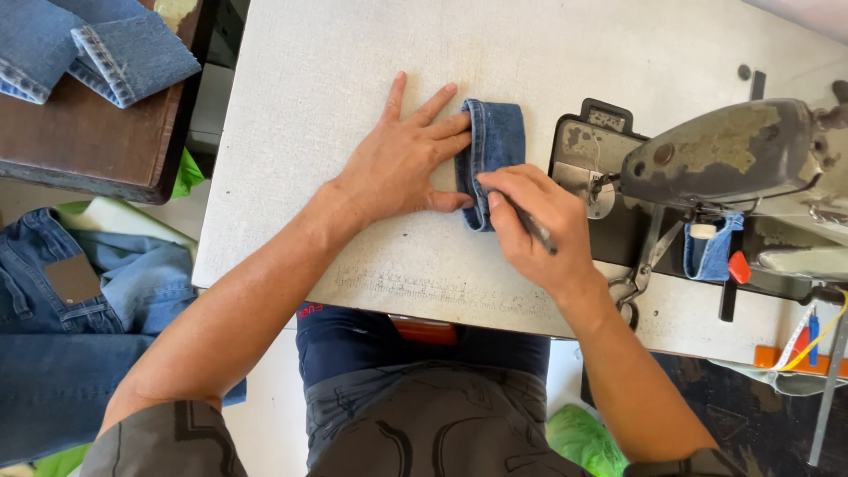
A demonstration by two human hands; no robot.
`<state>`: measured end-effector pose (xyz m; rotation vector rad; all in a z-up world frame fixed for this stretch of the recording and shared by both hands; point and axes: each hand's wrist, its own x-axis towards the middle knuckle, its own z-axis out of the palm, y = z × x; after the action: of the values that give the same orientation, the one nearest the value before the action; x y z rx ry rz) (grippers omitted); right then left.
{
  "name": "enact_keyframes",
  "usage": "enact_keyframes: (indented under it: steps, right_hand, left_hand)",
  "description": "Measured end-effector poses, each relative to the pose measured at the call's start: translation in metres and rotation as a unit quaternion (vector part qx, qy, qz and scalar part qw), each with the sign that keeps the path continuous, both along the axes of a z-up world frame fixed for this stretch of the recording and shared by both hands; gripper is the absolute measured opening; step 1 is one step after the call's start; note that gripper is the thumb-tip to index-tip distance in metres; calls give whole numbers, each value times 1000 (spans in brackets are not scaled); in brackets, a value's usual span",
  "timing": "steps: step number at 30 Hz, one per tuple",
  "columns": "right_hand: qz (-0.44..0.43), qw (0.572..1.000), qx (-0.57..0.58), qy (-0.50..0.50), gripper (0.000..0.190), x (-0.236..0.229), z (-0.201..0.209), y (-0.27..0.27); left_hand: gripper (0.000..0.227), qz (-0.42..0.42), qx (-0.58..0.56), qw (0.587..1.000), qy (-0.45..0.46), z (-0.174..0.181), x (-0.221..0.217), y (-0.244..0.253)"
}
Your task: Marking small pieces of denim fabric with a black marker on a sewing table to prepare for stitching.
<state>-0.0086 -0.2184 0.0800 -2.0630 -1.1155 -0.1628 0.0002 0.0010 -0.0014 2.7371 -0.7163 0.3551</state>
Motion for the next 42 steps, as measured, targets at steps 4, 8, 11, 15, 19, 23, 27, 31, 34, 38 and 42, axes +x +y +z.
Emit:
enact_keyframes:
  steps: [4,8,11,15,19,23,27,31,34,38,42]
  right_hand:
    - [-64,996,-34,-60,15,-18,-9,-3]
    - [-159,982,-97,-3,30,-27,-27,-9]
    - [-172,982,-30,-72,18,-28,-34,-11]
    - [-161,977,-7,-142,15,-32,-33,-23]
    - [-175,962,47,-203,13,-27,-29,-26]
    - [-160,961,1,-227,11,-16,-52,-25]
    - [-149,976,-3,-159,12,-19,-53,-32]
    - [-112,979,60,-159,19,-27,-35,-34]
    - [-64,974,97,-197,19,-36,-26,-30]
    - [10,988,148,-36,17,-44,-27,-28]
    - [-38,994,91,-39,10,-32,-41,-40]
  left_hand:
    - [79,3,-4,1000,4,8,-4,-5]
    - [52,38,1,999,-13,16,-16,-19]
    - [48,76,-34,995,-48,-12,-24,-39]
    - [50,106,-70,990,-64,-12,-59,-62]
    - [53,111,-67,991,-45,-8,-87,-81]
    - [57,159,-67,983,-55,-3,-91,-84]
    - [49,194,-100,976,-23,-14,-84,-83]
    - [63,223,-102,969,-9,-12,-81,-85]
    - [79,240,-84,967,6,-14,-76,-83]
    - [81,235,-54,970,-15,-14,-70,-77]
    - [94,231,-36,972,23,-10,-68,-75]
